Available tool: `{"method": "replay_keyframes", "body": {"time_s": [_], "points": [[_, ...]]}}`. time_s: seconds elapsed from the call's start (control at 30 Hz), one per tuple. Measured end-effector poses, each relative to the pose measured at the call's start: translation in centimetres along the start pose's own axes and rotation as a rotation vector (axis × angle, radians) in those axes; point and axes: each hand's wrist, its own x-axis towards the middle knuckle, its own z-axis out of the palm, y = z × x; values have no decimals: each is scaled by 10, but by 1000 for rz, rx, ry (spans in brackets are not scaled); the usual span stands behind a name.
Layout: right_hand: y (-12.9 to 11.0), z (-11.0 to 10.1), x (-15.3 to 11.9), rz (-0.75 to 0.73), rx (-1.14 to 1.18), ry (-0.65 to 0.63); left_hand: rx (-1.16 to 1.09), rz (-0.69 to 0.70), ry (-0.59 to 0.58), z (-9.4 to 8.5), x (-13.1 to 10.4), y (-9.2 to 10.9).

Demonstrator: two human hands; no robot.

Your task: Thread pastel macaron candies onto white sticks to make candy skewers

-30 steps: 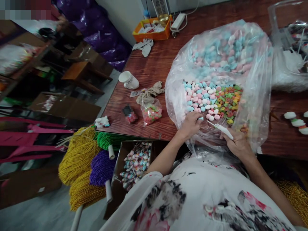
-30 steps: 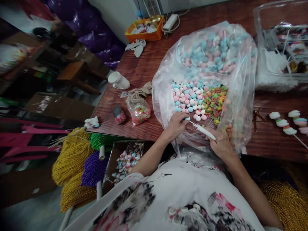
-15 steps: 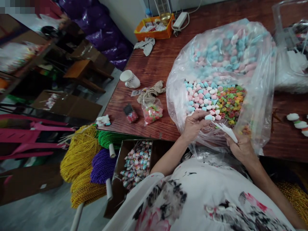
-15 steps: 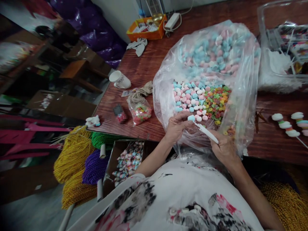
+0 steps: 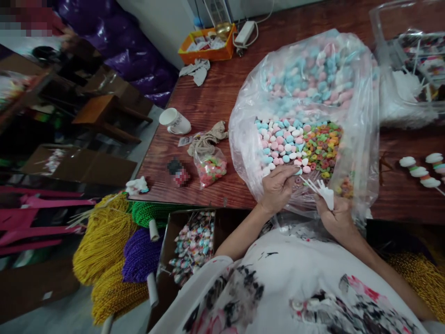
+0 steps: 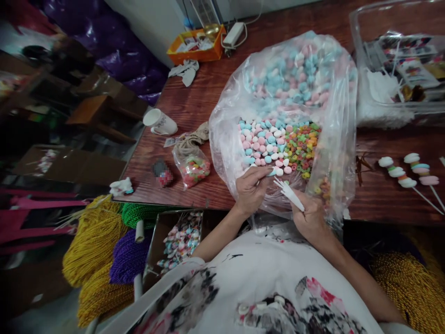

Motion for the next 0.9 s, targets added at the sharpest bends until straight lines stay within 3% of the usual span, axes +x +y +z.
{"method": "replay_keyframes", "body": {"time_s": [0.2, 0.3, 0.4, 0.57, 0.83, 0.9], "points": [[2, 22, -2, 60, 197, 8, -452, -460, 157, 17, 8, -10], [14, 28, -6, 126, 280, 36, -538, -544, 125, 17, 8, -12], [20, 30, -10, 182, 392, 31, -586, -518, 86, 16, 5, -11], [15, 30, -10, 234, 535, 36, -489, -333, 59, 16, 0, -5], [26, 23, -8, 246, 410, 0, -192, -40, -17, 10, 11, -1], [24, 19, -8, 224, 374, -17, -139, -24, -43, 10, 14, -4]]}}
